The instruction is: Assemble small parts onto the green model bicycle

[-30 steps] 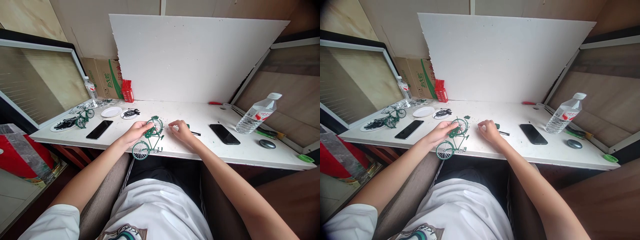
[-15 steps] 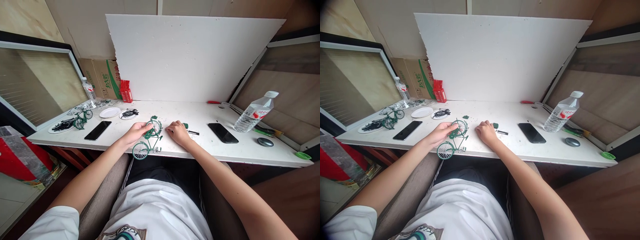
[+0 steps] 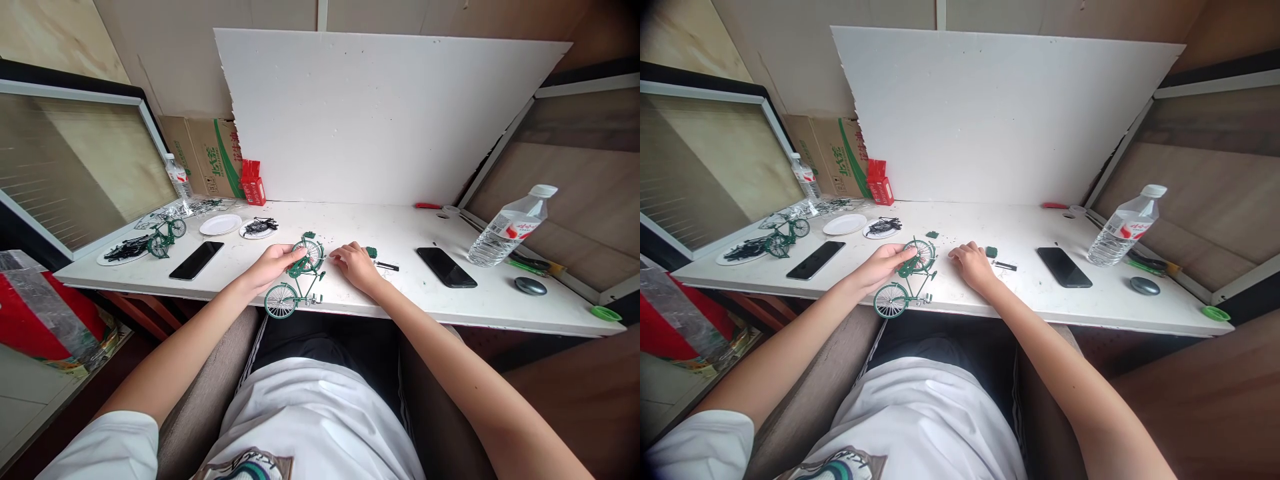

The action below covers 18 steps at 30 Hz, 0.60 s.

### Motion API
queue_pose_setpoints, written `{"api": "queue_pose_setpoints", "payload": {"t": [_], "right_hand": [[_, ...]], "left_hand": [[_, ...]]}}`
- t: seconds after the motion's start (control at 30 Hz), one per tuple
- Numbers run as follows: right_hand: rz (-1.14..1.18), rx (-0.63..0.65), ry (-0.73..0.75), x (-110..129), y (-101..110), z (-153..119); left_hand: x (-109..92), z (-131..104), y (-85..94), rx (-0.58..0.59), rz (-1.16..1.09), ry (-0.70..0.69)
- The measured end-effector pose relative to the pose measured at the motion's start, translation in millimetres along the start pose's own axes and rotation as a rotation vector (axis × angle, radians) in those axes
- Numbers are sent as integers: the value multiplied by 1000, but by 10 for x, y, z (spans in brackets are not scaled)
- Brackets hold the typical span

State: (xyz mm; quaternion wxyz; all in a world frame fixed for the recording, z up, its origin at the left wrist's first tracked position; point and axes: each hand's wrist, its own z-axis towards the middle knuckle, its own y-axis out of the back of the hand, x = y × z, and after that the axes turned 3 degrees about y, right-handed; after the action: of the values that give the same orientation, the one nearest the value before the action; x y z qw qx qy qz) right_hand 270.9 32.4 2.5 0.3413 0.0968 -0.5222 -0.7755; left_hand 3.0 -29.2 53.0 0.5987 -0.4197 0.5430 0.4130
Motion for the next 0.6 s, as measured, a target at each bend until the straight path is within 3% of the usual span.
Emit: {"api": "queue_pose_setpoints", "payload": {"t": [0.17,0.6], "right_hand": [[24,3,-70,-45,20,3],[-43,30,41,7,51,-9]], "left_hand": [[18,10,21,7,-10,-6],[-9,-19,-28,8,31,-4]]}}
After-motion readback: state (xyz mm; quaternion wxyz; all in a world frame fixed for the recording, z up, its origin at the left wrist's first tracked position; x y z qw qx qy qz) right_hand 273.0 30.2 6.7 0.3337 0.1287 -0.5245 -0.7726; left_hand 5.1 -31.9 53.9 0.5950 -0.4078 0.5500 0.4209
